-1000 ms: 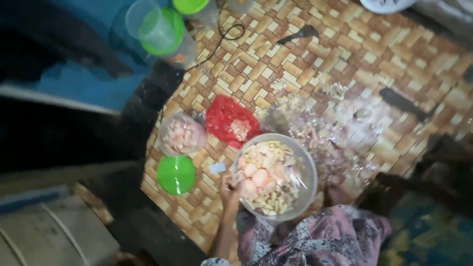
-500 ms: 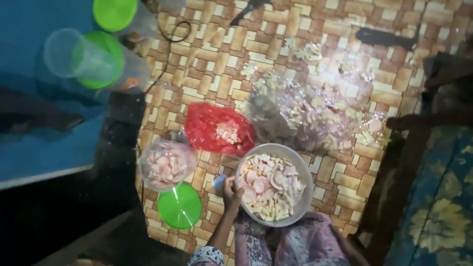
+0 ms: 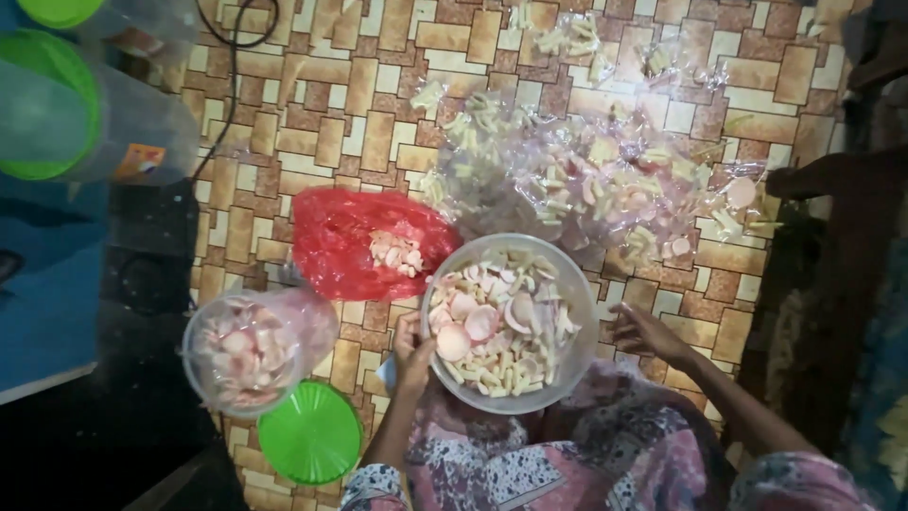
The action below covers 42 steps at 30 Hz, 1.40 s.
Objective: Manually portioning crackers from a large bowl into individual small plastic bags while sitting on the floor.
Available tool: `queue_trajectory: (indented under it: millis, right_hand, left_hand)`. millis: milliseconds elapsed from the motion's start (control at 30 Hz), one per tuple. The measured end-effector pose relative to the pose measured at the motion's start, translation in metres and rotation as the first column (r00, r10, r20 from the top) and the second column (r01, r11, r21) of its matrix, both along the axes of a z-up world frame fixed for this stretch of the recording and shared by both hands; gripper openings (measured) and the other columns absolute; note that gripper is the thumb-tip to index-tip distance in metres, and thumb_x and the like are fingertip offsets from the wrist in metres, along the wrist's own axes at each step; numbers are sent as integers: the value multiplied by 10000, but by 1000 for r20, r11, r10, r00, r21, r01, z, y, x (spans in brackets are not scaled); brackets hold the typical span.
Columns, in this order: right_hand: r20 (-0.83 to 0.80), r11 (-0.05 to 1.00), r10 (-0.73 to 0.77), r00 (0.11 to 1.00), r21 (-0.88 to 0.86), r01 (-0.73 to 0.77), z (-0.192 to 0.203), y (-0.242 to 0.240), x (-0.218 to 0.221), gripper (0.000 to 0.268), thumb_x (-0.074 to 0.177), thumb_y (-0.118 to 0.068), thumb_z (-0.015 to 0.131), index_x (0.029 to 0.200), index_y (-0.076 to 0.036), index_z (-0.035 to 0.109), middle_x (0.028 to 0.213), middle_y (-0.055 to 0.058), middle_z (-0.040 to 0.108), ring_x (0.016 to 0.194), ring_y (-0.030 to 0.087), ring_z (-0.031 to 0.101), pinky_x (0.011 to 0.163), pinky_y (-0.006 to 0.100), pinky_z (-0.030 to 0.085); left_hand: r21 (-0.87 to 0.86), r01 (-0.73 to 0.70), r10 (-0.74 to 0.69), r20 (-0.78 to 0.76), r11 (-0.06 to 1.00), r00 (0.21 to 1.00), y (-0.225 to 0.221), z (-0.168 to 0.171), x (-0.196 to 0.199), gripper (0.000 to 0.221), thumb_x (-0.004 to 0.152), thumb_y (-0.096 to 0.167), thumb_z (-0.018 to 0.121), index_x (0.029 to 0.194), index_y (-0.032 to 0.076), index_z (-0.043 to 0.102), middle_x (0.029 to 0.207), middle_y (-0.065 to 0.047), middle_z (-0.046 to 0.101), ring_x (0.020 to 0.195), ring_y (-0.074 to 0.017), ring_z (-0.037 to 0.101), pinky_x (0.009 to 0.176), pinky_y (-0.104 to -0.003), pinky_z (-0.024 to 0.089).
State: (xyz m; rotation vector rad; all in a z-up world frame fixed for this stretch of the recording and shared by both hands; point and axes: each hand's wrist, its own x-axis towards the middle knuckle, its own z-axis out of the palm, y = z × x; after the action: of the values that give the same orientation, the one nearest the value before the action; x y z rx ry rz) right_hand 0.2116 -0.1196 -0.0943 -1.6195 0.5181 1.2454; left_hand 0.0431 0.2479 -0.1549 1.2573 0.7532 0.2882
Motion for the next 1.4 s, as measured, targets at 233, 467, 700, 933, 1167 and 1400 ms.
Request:
queue_trajectory:
  millis: [233, 467, 700, 933, 1167, 1400]
  right_hand:
    - [162, 976, 133, 978, 151, -158, -26, 48, 37, 460, 855, -367, 571, 1099, 22, 545, 862, 206, 618, 761, 330, 669, 681, 414, 556]
    - [170, 876, 351, 921, 288, -387, -6, 87, 64, 255, 790, -198, 637, 861, 45, 612, 718, 190, 678, 663, 316, 719, 620, 408, 597]
    - [348, 842, 335, 876, 307, -444, -32, 88, 81, 149, 787, -97, 649, 763, 50, 655, 619, 225, 701, 600, 332, 725, 539, 393, 582]
    - [343, 573, 788, 512, -104, -813, 2, 110, 120, 330, 871, -293, 498, 1039, -33, 611, 879, 132, 711, 771, 226, 649, 683, 370, 542]
    - [738, 755, 510, 442, -137, -642, 16, 105, 114, 211, 937, -229, 487, 1024, -45, 541, 1005, 126, 644, 882, 225, 640, 790, 325, 542]
    - [792, 724, 512, 333, -189, -664, 55, 17, 20, 223, 952, -148, 454, 1114, -2, 503, 1060, 172, 583, 918, 269, 605, 785, 352, 529]
  left_hand:
    - [-28, -13, 15, 79, 1000, 997, 30, -41, 18, 481, 536, 21, 619, 1013, 31, 560, 738, -74, 621, 613, -99, 541, 523, -196, 435]
    - [25, 35, -38, 161, 999, 986, 73, -73, 29, 510, 521, 33, 592, 1028, 9, 548, 750, -108, 632, 607, -128, 590, 525, -209, 474]
    - [59, 44, -57, 251, 997, 966, 72, -68, 47, 476, 566, 24, 545, 1040, -10, 529, 771, -106, 608, 607, -135, 599, 532, -216, 515]
    - [144, 53, -91, 278, 988, 956, 75, -67, 49, 449, 594, 24, 503, 1043, 0, 512, 788, -102, 591, 623, -145, 608, 552, -226, 536]
    - [565, 99, -111, -14, 819, 994, 51, -34, 41, 252, 734, 211, 498, 973, 141, 535, 896, -1, 584, 766, -123, 529, 619, -245, 425]
    - [770, 454, -161, -430, 448, 889, 65, -2, 21, 602, 886, 409, 513, 1285, -26, 394, 1268, -221, 475, 1083, -332, 513, 844, -431, 416]
